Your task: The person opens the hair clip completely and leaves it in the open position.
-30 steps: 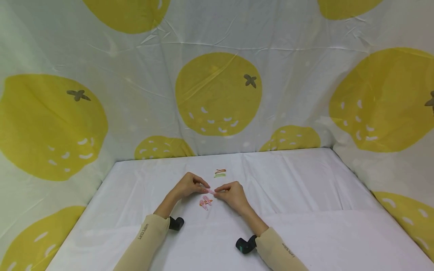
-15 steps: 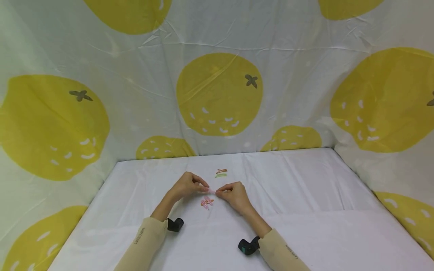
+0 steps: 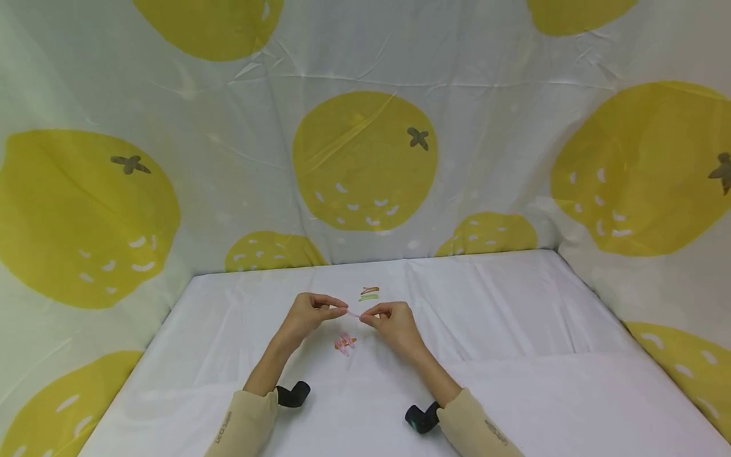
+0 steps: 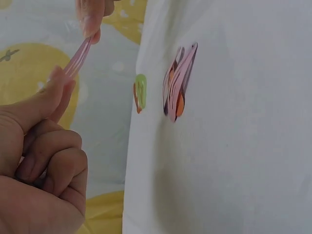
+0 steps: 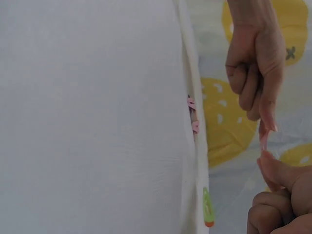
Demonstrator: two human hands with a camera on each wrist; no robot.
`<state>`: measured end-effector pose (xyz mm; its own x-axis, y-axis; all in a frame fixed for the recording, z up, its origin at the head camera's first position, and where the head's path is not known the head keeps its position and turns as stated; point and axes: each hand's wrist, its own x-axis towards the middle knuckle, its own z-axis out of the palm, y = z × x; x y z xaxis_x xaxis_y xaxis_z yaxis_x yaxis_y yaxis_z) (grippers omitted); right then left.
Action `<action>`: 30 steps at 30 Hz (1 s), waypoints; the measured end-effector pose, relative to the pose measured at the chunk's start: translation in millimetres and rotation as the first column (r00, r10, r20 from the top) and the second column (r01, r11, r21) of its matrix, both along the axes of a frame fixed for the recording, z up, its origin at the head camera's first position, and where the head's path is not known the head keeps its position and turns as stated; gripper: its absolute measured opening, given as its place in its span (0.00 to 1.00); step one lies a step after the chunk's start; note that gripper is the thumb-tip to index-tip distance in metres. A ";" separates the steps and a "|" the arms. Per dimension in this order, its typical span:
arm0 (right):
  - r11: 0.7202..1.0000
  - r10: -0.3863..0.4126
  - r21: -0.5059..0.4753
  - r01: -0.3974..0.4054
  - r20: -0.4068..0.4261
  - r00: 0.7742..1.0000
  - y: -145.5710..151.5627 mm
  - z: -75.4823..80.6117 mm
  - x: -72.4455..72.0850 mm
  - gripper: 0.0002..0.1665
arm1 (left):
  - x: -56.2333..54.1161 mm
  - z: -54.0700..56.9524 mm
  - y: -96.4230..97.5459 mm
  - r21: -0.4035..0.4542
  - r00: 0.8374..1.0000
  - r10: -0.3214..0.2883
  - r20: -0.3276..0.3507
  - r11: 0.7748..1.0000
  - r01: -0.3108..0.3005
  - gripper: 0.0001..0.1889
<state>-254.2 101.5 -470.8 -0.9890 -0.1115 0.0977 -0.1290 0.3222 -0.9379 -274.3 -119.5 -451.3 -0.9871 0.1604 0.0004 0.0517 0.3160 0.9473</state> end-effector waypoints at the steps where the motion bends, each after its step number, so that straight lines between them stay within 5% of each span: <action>1: 1.000 0.000 -0.004 0.000 -0.003 1.000 1.1 2.8 1.9 0.06 | 1.7 0.3 1.4 0.011 1.000 0.000 -0.010 1.000 0.000 0.07; 15: 0.997 -0.037 -0.070 0.033 -0.053 0.998 12.3 12.5 9.3 0.09 | 15.2 3.6 11.2 0.106 0.999 -0.015 -0.050 0.994 0.020 0.08; 30: 0.991 0.032 -0.133 -0.029 0.024 0.999 19.7 19.1 9.6 0.14 | 20.8 7.8 19.2 -0.027 0.983 -0.180 0.030 0.983 0.181 0.06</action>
<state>-244.6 121.2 -451.7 -0.9877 -0.1294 0.0875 -0.1114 0.1906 -0.9753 -253.5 -100.2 -443.5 -0.9416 0.3351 -0.0334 0.0846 0.3313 0.9397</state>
